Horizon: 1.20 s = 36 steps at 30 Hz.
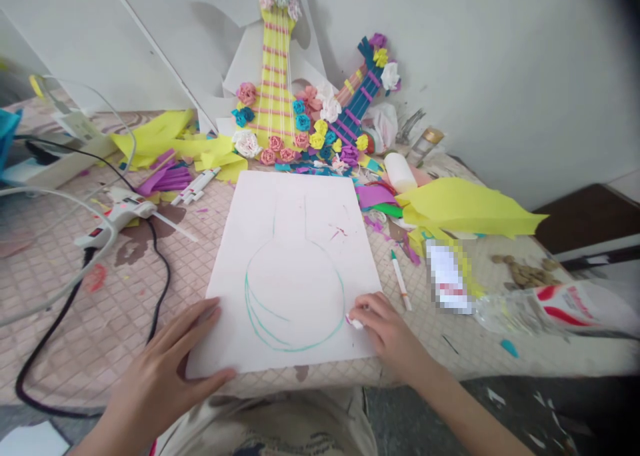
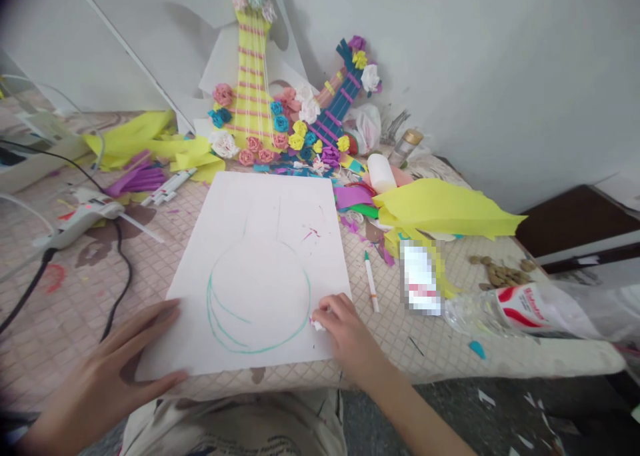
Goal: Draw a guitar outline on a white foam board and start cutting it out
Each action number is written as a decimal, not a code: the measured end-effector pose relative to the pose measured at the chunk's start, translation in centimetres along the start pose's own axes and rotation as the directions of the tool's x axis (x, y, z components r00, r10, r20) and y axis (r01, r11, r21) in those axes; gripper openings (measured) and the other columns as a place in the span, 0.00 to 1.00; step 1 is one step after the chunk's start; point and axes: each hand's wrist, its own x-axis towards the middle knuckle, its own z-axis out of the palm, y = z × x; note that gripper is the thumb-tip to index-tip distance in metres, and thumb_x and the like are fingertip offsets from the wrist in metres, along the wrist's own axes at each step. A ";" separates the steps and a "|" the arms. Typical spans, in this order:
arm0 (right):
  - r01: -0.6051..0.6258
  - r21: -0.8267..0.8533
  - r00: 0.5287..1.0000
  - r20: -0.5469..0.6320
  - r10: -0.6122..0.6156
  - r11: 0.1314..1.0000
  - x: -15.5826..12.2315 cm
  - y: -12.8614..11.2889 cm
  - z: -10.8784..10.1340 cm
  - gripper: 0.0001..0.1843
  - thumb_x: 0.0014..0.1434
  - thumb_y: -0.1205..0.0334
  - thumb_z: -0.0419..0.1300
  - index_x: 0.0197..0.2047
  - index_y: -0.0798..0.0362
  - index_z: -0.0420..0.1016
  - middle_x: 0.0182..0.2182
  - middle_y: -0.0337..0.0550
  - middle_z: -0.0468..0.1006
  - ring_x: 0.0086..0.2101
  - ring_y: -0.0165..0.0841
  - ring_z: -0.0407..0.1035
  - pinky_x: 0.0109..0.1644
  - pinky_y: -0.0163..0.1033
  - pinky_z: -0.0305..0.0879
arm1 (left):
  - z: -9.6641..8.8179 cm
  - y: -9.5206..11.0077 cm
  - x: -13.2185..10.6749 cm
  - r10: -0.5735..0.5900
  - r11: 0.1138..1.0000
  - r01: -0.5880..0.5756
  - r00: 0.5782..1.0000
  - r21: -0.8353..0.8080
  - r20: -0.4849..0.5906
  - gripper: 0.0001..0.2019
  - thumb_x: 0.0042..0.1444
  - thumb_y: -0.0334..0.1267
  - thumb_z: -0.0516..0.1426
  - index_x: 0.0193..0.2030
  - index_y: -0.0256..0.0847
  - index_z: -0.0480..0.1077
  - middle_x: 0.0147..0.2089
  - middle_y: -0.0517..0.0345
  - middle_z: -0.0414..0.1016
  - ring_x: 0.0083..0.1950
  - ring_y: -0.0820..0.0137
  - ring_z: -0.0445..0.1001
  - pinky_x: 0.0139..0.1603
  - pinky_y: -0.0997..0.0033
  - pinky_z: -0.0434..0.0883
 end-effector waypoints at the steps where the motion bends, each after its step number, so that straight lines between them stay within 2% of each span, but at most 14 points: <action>1: -0.002 0.004 1.000 0.004 0.002 1.000 -0.5 -0.3 0.1 0.18 0.52 0.82 0.45 0.34 0.52 0.68 0.34 0.44 0.67 0.38 0.34 0.61 0.43 0.40 0.62 | 0.0 0.0 0.0 -0.004 1.000 0.004 1.000 -0.010 0.000 0.36 0.46 0.56 0.57 0.60 0.45 0.56 0.59 0.50 0.63 0.52 0.57 0.70 0.49 0.59 0.71; 6: 0.036 0.121 0.997 0.064 -0.044 0.992 -1.7 -1.1 -0.2 0.20 0.51 0.83 0.45 0.36 0.52 0.68 0.35 0.44 0.66 0.39 0.34 0.61 0.42 0.39 0.62 | -0.3 0.2 0.0 -0.019 0.999 0.020 1.000 -0.049 0.003 0.35 0.46 0.55 0.57 0.60 0.45 0.57 0.59 0.51 0.63 0.53 0.56 0.70 0.49 0.58 0.71; 9: 0.087 0.197 0.996 0.006 -0.090 0.977 -0.7 -1.8 -1.1 0.20 0.51 0.83 0.45 0.37 0.51 0.68 0.36 0.44 0.66 0.40 0.33 0.60 0.42 0.38 0.61 | -0.1 0.2 -0.1 -0.034 0.997 0.035 0.999 -0.068 0.015 0.36 0.45 0.55 0.58 0.60 0.44 0.57 0.59 0.50 0.63 0.53 0.56 0.69 0.50 0.58 0.71; 13: 0.245 0.143 0.969 -0.007 -0.247 0.959 3.9 -3.4 -1.1 0.18 0.54 0.81 0.45 0.37 0.52 0.69 0.36 0.44 0.67 0.40 0.33 0.59 0.45 0.39 0.59 | -0.1 0.2 -0.2 -0.019 0.996 0.021 0.999 -0.085 0.027 0.36 0.45 0.55 0.58 0.59 0.41 0.58 0.59 0.47 0.63 0.55 0.56 0.68 0.51 0.58 0.70; 17: 0.428 0.072 0.896 0.096 -0.433 0.901 9.2 -4.4 1.4 0.15 0.57 0.79 0.47 0.34 0.54 0.71 0.35 0.44 0.68 0.38 0.32 0.58 0.45 0.39 0.57 | -0.4 0.4 -0.1 -0.032 0.995 0.036 0.999 -0.097 0.044 0.35 0.46 0.55 0.58 0.58 0.39 0.60 0.59 0.46 0.63 0.56 0.56 0.67 0.52 0.59 0.70; 19: 0.488 0.055 0.859 0.149 -0.491 0.871 10.5 -4.5 2.7 0.13 0.58 0.78 0.48 0.33 0.55 0.71 0.35 0.43 0.68 0.37 0.32 0.58 0.45 0.39 0.56 | -0.5 0.6 0.0 -0.046 0.993 0.050 0.998 -0.109 0.044 0.34 0.46 0.55 0.58 0.57 0.39 0.61 0.59 0.46 0.64 0.56 0.56 0.67 0.53 0.59 0.69; 22: 0.543 0.044 0.821 0.180 -0.541 0.838 10.0 -4.3 3.5 0.13 0.59 0.77 0.48 0.33 0.55 0.70 0.35 0.44 0.68 0.37 0.31 0.57 0.44 0.38 0.56 | -0.5 0.7 0.0 -0.053 0.990 0.057 0.998 -0.128 0.041 0.34 0.46 0.55 0.58 0.58 0.39 0.61 0.59 0.46 0.64 0.56 0.56 0.67 0.53 0.58 0.69; 25: 0.588 0.047 0.784 0.215 -0.583 0.808 8.3 -4.2 3.0 0.12 0.60 0.74 0.47 0.33 0.55 0.70 0.34 0.44 0.69 0.37 0.31 0.58 0.43 0.38 0.55 | -0.5 0.7 0.0 -0.050 0.991 0.055 0.998 -0.126 0.040 0.34 0.46 0.56 0.58 0.58 0.40 0.61 0.59 0.45 0.64 0.56 0.56 0.67 0.53 0.58 0.69; 27: 0.600 0.038 0.775 0.216 -0.593 0.799 8.0 -4.4 2.8 0.11 0.61 0.74 0.48 0.33 0.56 0.70 0.33 0.43 0.69 0.37 0.31 0.58 0.43 0.38 0.55 | -0.5 0.7 0.0 -0.045 0.991 0.049 0.998 -0.128 0.035 0.34 0.46 0.55 0.58 0.58 0.39 0.61 0.58 0.45 0.64 0.56 0.56 0.67 0.53 0.58 0.69; 33: 0.648 -0.003 0.748 0.191 -0.636 0.762 12.4 -5.8 4.3 0.11 0.59 0.75 0.50 0.32 0.56 0.71 0.34 0.44 0.72 0.36 0.32 0.59 0.43 0.38 0.55 | -0.5 0.6 0.0 -0.062 0.982 0.066 0.998 -0.178 0.030 0.33 0.45 0.55 0.58 0.57 0.40 0.62 0.58 0.47 0.65 0.57 0.55 0.65 0.54 0.56 0.68; 36: 0.647 0.009 0.744 0.214 -0.633 0.763 12.7 -5.8 4.2 0.11 0.58 0.75 0.50 0.30 0.56 0.71 0.33 0.43 0.72 0.36 0.32 0.59 0.43 0.38 0.55 | -0.6 0.7 0.0 -0.080 0.977 0.085 0.996 -0.196 0.035 0.33 0.45 0.55 0.59 0.56 0.40 0.63 0.58 0.46 0.65 0.56 0.55 0.66 0.53 0.56 0.69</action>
